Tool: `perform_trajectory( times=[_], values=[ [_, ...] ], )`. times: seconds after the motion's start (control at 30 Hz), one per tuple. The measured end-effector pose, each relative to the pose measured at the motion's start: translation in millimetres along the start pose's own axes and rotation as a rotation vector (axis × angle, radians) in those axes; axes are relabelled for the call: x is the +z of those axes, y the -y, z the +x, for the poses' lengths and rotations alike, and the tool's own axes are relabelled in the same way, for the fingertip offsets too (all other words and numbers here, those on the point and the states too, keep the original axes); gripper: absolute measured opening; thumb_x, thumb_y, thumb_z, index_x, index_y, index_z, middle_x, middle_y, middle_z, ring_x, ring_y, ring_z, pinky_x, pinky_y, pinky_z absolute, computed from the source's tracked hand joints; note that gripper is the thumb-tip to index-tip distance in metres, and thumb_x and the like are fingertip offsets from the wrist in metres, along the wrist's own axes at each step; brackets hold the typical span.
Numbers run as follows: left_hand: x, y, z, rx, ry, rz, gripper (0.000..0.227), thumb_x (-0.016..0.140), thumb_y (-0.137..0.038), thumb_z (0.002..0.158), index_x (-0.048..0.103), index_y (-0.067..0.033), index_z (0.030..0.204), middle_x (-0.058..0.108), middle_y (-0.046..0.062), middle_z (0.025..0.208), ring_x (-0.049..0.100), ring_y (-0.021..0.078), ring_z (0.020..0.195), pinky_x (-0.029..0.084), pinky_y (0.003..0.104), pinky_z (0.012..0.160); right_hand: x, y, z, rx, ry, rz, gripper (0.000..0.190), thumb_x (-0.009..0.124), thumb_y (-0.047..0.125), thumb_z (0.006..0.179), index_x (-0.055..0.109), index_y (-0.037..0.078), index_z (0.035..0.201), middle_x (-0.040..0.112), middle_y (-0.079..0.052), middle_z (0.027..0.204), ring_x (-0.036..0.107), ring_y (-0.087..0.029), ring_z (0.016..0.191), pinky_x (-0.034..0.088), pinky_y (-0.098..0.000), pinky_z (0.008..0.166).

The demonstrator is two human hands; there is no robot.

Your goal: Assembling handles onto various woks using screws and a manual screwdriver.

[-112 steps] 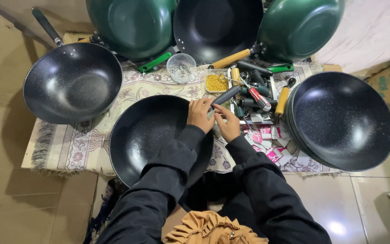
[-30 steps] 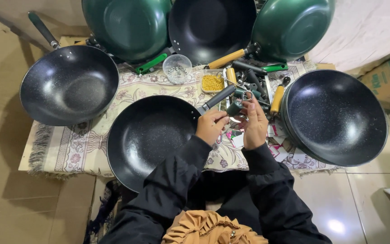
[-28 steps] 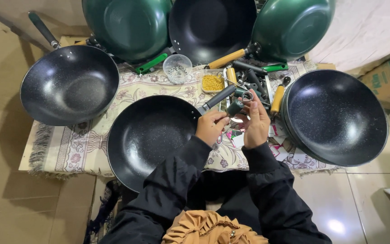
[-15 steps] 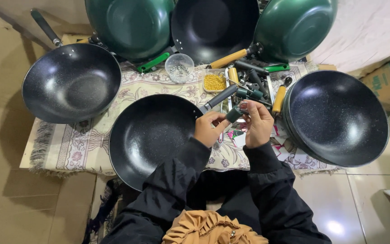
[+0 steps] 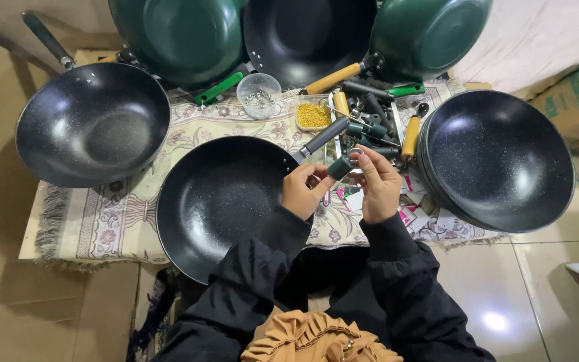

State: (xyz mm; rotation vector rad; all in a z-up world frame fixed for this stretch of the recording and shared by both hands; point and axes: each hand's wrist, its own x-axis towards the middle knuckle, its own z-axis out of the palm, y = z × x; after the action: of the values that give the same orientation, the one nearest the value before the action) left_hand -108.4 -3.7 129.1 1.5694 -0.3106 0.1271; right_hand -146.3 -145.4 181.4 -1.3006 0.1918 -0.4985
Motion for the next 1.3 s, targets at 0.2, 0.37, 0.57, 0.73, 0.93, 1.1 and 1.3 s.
perform_trajectory(
  times=[0.2,0.37,0.57,0.73,0.93,1.1,1.3],
  values=[
    [-4,-9,0,-0.054,0.0,0.003,0.013,0.081,-0.013,0.079,0.073,-0.0105,0.089,0.069,0.003,0.075,0.06,0.012,0.057,0.049,0.025,0.05,-3,1,-3,-0.047,0.064,-0.027,0.031,0.068,0.009,0.101,0.068,0.001,0.131,0.074,-0.015,0.104,0.071,-0.019,0.093,0.064,-0.0317,0.075],
    [-12,-13,-1,-0.096,0.013,0.001,0.016,0.079,-0.01,0.078,0.069,-0.0104,0.09,0.072,0.005,0.078,0.06,0.0124,0.058,0.05,0.025,0.052,-4,-3,-6,-0.058,0.081,-0.039,0.033,0.068,0.008,0.101,0.066,0.001,0.133,0.073,-0.014,0.105,0.072,-0.019,0.095,0.066,-0.032,0.075],
    [-21,-11,-5,-0.094,0.015,-0.004,0.017,0.075,-0.008,0.079,0.068,-0.0114,0.094,0.074,0.005,0.081,0.061,0.0113,0.06,0.051,0.025,0.055,0,-9,-10,-0.058,0.096,-0.038,0.033,0.068,0.008,0.101,0.066,0.001,0.133,0.072,-0.014,0.104,0.072,-0.02,0.095,0.066,-0.0334,0.075],
    [-31,-9,-3,-0.082,0.007,-0.084,0.014,0.073,-0.009,0.085,0.07,-0.0092,0.099,0.075,0.01,0.085,0.064,0.014,0.06,0.054,0.027,0.056,9,-3,-8,-0.079,0.13,-0.06,0.03,0.069,0.01,0.101,0.068,0.0,0.13,0.072,-0.015,0.102,0.072,-0.021,0.093,0.067,-0.0364,0.074],
    [-38,-17,-5,-0.076,0.027,-0.117,0.015,0.073,-0.011,0.089,0.069,-0.0077,0.103,0.074,0.012,0.088,0.068,0.0163,0.062,0.057,0.027,0.055,12,6,3,-0.063,0.17,-0.096,0.02,0.07,0.016,0.103,0.074,0.0,0.114,0.074,-0.016,0.096,0.074,-0.022,0.089,0.068,-0.0404,0.072],
    [-35,-12,4,-0.215,0.041,-0.289,0.02,0.072,-0.003,0.091,0.066,-0.0054,0.11,0.07,0.014,0.089,0.066,0.0168,0.06,0.05,0.021,0.041,9,20,27,-0.008,0.324,-0.206,0.022,0.076,0.019,0.1,0.075,-0.001,0.109,0.074,-0.016,0.094,0.074,-0.02,0.085,0.067,-0.0388,0.074],
    [-38,-3,21,-0.286,0.048,-0.406,0.025,0.061,0.005,0.092,0.067,-0.0017,0.115,0.064,0.015,0.088,0.064,0.0166,0.058,0.048,0.019,0.039,25,35,41,0.027,0.396,-0.244,0.02,0.076,0.017,0.098,0.075,0.001,0.109,0.074,-0.012,0.089,0.071,-0.011,0.082,0.067,-0.0301,0.074]
  ],
)
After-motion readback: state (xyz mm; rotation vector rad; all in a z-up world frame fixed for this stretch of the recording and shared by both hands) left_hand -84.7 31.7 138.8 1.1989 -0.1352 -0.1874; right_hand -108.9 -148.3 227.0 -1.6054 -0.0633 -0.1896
